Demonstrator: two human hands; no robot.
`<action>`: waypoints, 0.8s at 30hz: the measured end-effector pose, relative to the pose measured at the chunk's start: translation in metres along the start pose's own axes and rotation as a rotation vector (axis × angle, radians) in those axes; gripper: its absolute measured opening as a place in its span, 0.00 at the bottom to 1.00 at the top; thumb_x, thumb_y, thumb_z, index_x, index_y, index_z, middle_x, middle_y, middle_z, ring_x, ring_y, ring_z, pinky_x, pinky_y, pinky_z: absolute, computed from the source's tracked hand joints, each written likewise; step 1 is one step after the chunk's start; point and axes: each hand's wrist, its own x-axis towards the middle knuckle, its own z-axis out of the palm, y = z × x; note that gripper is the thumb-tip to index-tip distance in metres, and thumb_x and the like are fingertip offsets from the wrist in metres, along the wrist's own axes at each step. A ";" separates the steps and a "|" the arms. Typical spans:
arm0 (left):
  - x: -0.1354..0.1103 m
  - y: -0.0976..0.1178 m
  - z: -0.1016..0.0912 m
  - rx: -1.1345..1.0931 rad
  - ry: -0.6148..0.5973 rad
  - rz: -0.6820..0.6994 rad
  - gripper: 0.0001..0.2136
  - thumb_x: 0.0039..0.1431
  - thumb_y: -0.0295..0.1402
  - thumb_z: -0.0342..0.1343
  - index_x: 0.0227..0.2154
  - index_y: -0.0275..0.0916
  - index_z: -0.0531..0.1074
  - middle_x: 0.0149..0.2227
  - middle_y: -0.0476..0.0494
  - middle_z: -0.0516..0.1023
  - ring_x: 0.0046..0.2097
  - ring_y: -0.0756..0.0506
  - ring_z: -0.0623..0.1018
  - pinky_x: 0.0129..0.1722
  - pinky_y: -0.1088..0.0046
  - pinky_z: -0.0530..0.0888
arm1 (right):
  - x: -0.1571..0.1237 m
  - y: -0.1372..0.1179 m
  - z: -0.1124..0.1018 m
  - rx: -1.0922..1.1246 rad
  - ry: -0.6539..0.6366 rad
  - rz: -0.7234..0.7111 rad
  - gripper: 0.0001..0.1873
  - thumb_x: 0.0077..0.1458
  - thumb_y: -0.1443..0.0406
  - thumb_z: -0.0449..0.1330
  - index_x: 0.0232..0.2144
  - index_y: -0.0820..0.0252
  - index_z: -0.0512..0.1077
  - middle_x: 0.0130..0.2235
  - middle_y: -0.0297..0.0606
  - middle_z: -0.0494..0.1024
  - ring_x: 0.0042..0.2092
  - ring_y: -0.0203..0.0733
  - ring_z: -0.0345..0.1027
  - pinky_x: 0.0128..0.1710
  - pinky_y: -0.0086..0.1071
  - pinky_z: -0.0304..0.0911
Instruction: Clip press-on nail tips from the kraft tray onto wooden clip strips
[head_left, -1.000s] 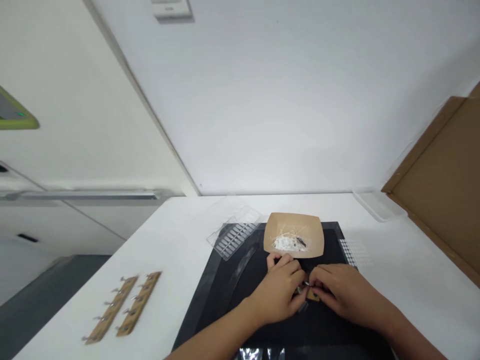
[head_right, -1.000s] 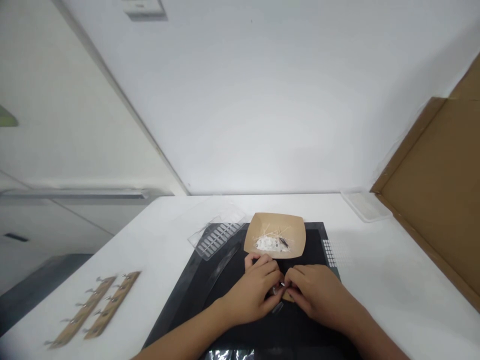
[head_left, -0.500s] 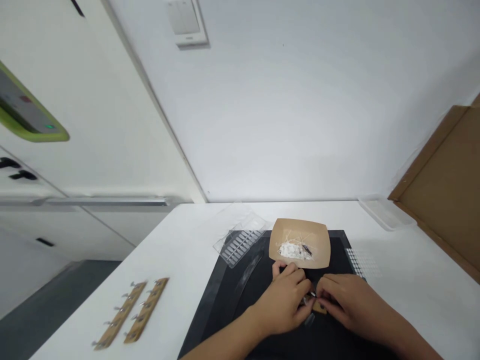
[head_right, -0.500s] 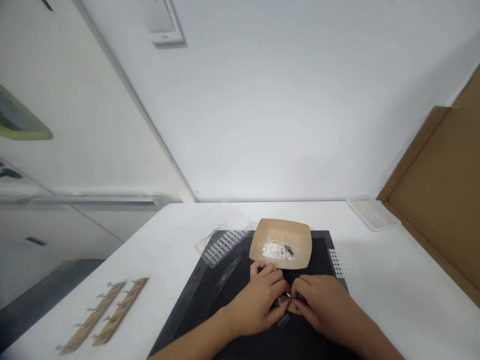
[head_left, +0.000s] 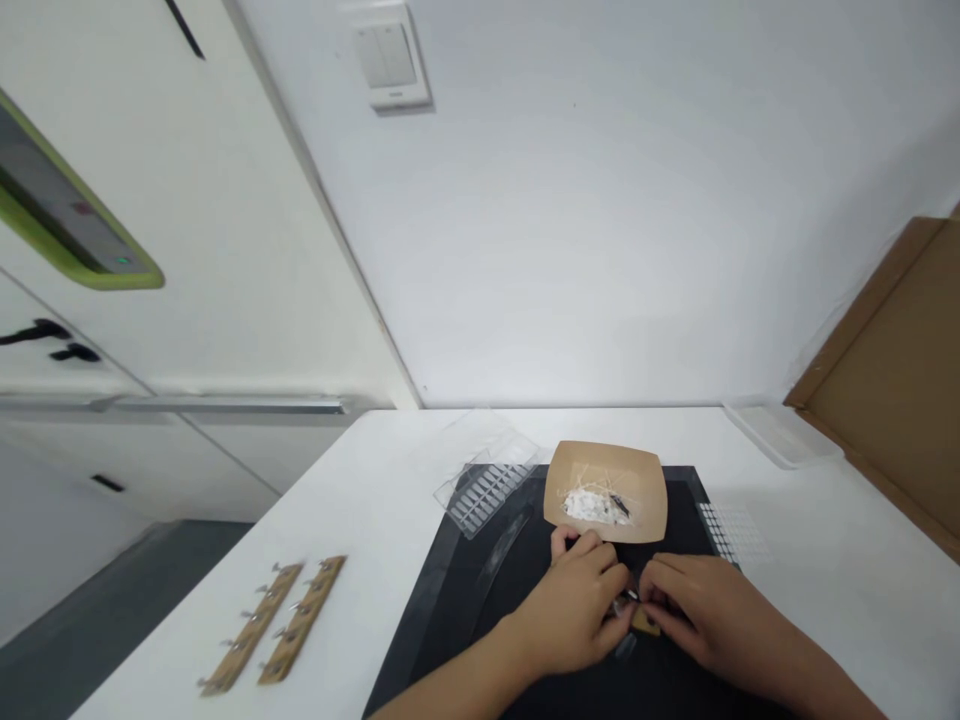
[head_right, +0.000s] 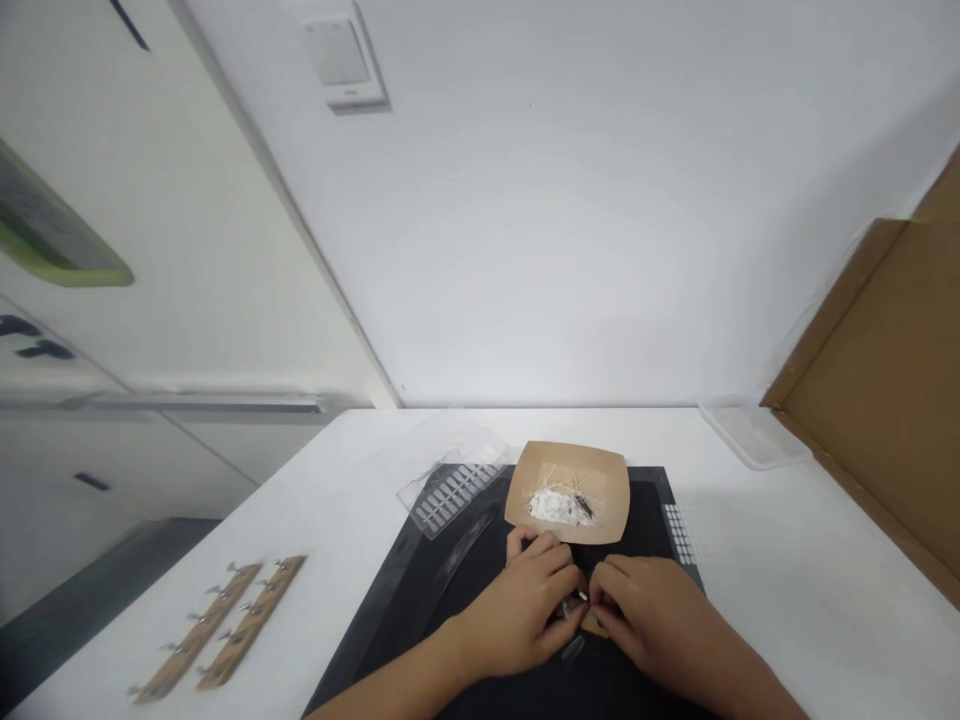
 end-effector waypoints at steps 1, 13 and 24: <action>0.000 0.000 0.000 -0.002 -0.001 0.000 0.06 0.67 0.38 0.57 0.38 0.42 0.71 0.39 0.46 0.76 0.48 0.40 0.71 0.51 0.55 0.55 | 0.000 0.000 0.000 -0.002 -0.003 0.000 0.03 0.67 0.66 0.58 0.38 0.55 0.71 0.38 0.33 0.79 0.37 0.40 0.72 0.35 0.31 0.56; 0.000 0.001 -0.003 -0.013 -0.007 0.008 0.07 0.69 0.38 0.56 0.39 0.41 0.71 0.40 0.46 0.75 0.49 0.41 0.71 0.54 0.54 0.54 | -0.001 0.001 -0.001 -0.020 -0.024 0.034 0.03 0.67 0.64 0.59 0.37 0.54 0.71 0.37 0.32 0.78 0.37 0.41 0.71 0.35 0.32 0.55; 0.000 -0.002 -0.010 0.086 -0.082 0.057 0.08 0.71 0.40 0.53 0.40 0.42 0.69 0.42 0.45 0.74 0.48 0.42 0.70 0.49 0.60 0.58 | -0.002 -0.004 -0.006 -0.004 -0.053 0.061 0.04 0.68 0.64 0.59 0.37 0.54 0.70 0.38 0.32 0.77 0.37 0.40 0.70 0.35 0.31 0.56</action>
